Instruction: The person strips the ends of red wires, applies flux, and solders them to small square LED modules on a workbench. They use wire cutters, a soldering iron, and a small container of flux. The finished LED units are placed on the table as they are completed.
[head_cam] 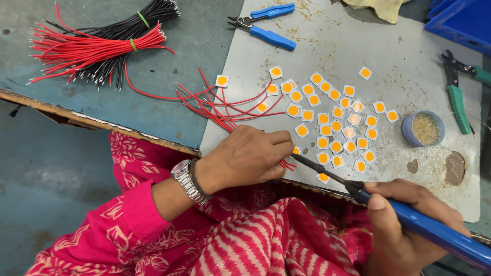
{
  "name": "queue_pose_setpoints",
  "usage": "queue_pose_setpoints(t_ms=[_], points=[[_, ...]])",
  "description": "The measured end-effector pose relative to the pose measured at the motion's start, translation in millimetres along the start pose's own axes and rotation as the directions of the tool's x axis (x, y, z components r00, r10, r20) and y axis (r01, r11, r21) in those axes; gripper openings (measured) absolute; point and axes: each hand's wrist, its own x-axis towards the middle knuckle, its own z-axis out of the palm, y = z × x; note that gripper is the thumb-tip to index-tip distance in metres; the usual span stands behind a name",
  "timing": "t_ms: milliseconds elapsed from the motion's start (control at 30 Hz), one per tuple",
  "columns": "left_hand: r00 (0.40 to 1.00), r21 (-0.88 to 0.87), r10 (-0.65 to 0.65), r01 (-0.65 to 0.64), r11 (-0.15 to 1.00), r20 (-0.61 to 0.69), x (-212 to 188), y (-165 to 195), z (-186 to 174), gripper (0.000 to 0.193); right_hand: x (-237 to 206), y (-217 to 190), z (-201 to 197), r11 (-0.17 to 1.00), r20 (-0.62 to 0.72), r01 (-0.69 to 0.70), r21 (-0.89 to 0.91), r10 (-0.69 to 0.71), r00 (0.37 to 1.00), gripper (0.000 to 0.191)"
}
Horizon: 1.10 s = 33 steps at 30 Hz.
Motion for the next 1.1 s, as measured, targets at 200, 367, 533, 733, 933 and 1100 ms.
queue_pose_setpoints(t_ms=[200,367,533,733,933,1100], points=[[1.0,0.029,-0.019,0.018,0.999,0.018,2.5,1.9,1.2,0.021,-0.4,5.0,-7.8,1.0,0.0,0.005,-0.015,-0.005,1.0,0.019],[1.0,0.033,-0.022,0.022,0.999,0.003,3.7,2.0,2.0,0.021,6.2,-0.8,-3.1,0.995,0.019,-0.092,-0.05,0.093,0.995,0.019],[0.999,0.042,-0.035,0.034,0.999,0.014,5.2,1.9,2.1,0.02,13.0,-5.1,2.5,0.996,0.044,-0.063,-0.057,0.066,0.997,0.018],[0.999,0.034,-0.033,0.032,0.999,0.021,5.9,2.5,0.4,0.021,1.4,7.3,-4.1,0.998,0.086,0.059,-0.034,-0.056,0.995,0.023],[0.999,0.019,-0.032,0.032,0.999,0.008,5.6,3.7,-0.8,0.021,-15.6,26.1,-10.3,0.995,-0.057,0.085,0.045,-0.083,0.995,0.041],[0.999,0.034,-0.035,0.035,0.999,0.006,4.8,4.0,-1.1,0.019,-5.4,16.6,-19.6,0.984,-0.099,-0.104,-0.141,0.091,0.991,0.016]])
